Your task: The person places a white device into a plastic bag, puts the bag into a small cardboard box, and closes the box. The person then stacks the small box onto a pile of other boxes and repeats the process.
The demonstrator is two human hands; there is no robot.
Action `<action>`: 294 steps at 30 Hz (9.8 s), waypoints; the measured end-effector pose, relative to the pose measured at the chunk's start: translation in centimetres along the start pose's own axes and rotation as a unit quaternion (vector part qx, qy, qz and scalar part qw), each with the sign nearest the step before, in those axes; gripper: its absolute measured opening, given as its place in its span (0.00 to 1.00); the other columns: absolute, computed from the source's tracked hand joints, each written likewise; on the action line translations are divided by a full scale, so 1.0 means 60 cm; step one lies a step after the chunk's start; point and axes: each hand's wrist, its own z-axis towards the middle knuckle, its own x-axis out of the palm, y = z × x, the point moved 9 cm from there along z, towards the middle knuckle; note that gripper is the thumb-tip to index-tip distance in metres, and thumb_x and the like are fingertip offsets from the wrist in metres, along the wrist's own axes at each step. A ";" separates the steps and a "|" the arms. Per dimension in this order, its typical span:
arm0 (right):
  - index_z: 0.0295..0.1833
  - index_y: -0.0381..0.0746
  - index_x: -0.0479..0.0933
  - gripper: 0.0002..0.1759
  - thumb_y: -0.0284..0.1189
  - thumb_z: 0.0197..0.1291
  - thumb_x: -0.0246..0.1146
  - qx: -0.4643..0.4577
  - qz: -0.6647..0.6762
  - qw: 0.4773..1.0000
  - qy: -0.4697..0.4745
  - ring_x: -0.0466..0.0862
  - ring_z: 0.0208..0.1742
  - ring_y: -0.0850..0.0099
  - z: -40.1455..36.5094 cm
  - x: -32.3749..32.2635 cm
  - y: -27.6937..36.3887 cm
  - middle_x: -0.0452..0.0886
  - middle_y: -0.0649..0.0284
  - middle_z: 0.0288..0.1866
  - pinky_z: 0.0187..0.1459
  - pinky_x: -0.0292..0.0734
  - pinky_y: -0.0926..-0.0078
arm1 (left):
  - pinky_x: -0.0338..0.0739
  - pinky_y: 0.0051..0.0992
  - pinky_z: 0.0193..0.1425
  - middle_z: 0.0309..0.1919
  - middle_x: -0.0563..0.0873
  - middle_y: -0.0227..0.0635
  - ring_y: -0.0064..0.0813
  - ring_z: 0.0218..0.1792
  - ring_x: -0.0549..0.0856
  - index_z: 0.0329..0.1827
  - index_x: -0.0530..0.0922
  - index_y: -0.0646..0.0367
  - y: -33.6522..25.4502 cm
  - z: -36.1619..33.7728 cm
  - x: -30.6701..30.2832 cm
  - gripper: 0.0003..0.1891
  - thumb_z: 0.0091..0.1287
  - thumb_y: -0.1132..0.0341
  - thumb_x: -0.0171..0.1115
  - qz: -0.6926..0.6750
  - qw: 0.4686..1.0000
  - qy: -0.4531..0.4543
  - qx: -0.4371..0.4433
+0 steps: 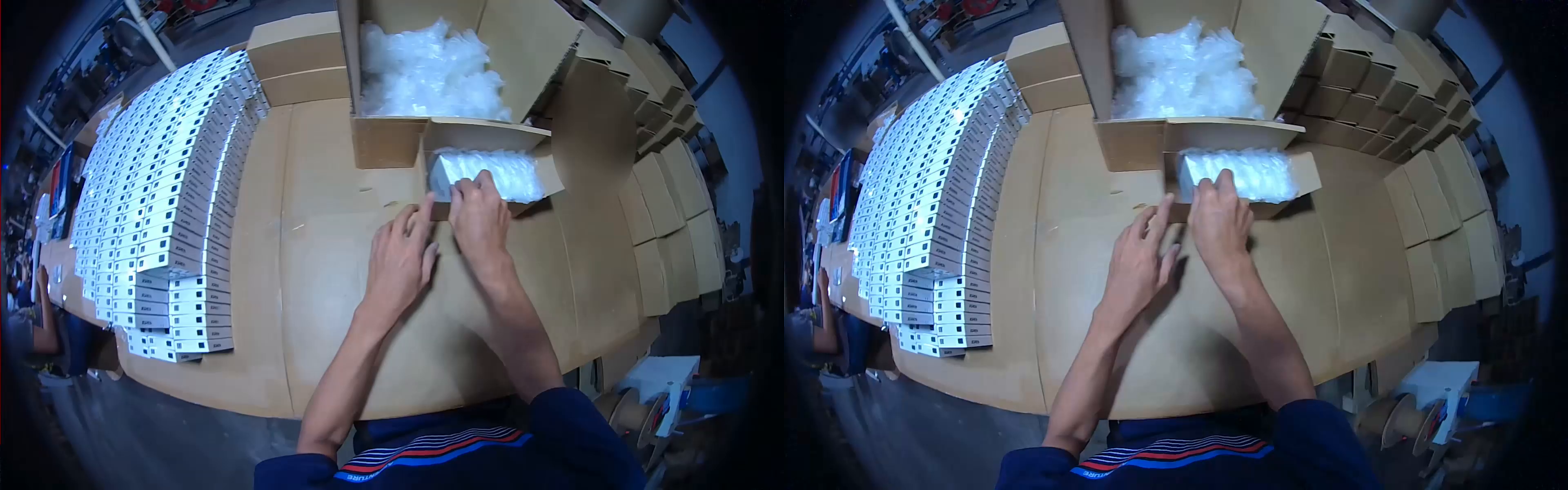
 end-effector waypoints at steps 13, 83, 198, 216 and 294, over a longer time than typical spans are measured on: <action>0.72 0.36 0.70 0.28 0.16 0.66 0.57 -0.130 0.387 0.904 0.126 0.83 0.57 0.57 -0.072 -0.011 0.247 0.79 0.52 0.68 0.50 0.82 0.67 | 0.75 0.43 0.71 0.64 0.81 0.52 0.53 0.65 0.81 0.69 0.77 0.64 0.059 -0.207 -0.389 0.28 0.64 0.76 0.70 0.139 0.949 -0.243 -0.148; 0.38 0.33 0.87 0.14 0.36 0.63 0.73 -0.156 0.317 0.936 -0.013 0.81 0.43 0.55 0.320 -0.106 -0.011 0.85 0.50 0.34 0.49 0.76 0.55 | 0.72 0.20 0.38 0.32 0.80 0.29 0.13 0.34 0.77 0.48 0.73 0.60 0.032 0.414 -0.111 0.09 0.80 0.65 0.63 -0.239 0.966 -0.096 0.001; 0.69 0.36 0.61 0.29 0.15 0.68 0.67 -0.023 0.609 0.788 -0.085 0.79 0.57 0.73 -0.180 -0.247 -0.072 0.77 0.57 0.56 0.61 0.78 0.73 | 0.86 0.33 0.54 0.46 0.93 0.46 0.36 0.49 0.94 0.58 0.81 0.65 -0.097 -0.173 -0.047 0.23 0.61 0.74 0.78 -0.273 0.955 0.012 -0.118; 0.58 0.34 0.67 0.19 0.19 0.69 0.69 -0.034 0.659 0.750 0.054 0.83 0.49 0.78 -0.168 -0.200 -0.019 0.73 0.62 0.50 0.51 0.83 0.78 | 0.85 0.31 0.59 0.50 0.91 0.43 0.29 0.52 0.90 0.62 0.79 0.69 -0.078 -0.183 -0.031 0.23 0.65 0.76 0.76 -0.315 0.930 0.045 -0.182; 0.57 0.36 0.86 0.18 0.20 0.60 0.74 0.011 0.532 0.820 0.212 0.90 0.55 0.67 -0.252 -0.069 -0.034 0.91 0.56 0.53 0.59 0.83 0.72 | 0.93 0.41 0.52 0.48 0.88 0.47 0.36 0.46 0.92 0.64 0.77 0.68 -0.007 -0.222 0.023 0.25 0.85 0.52 0.48 -0.562 0.742 -0.099 -0.353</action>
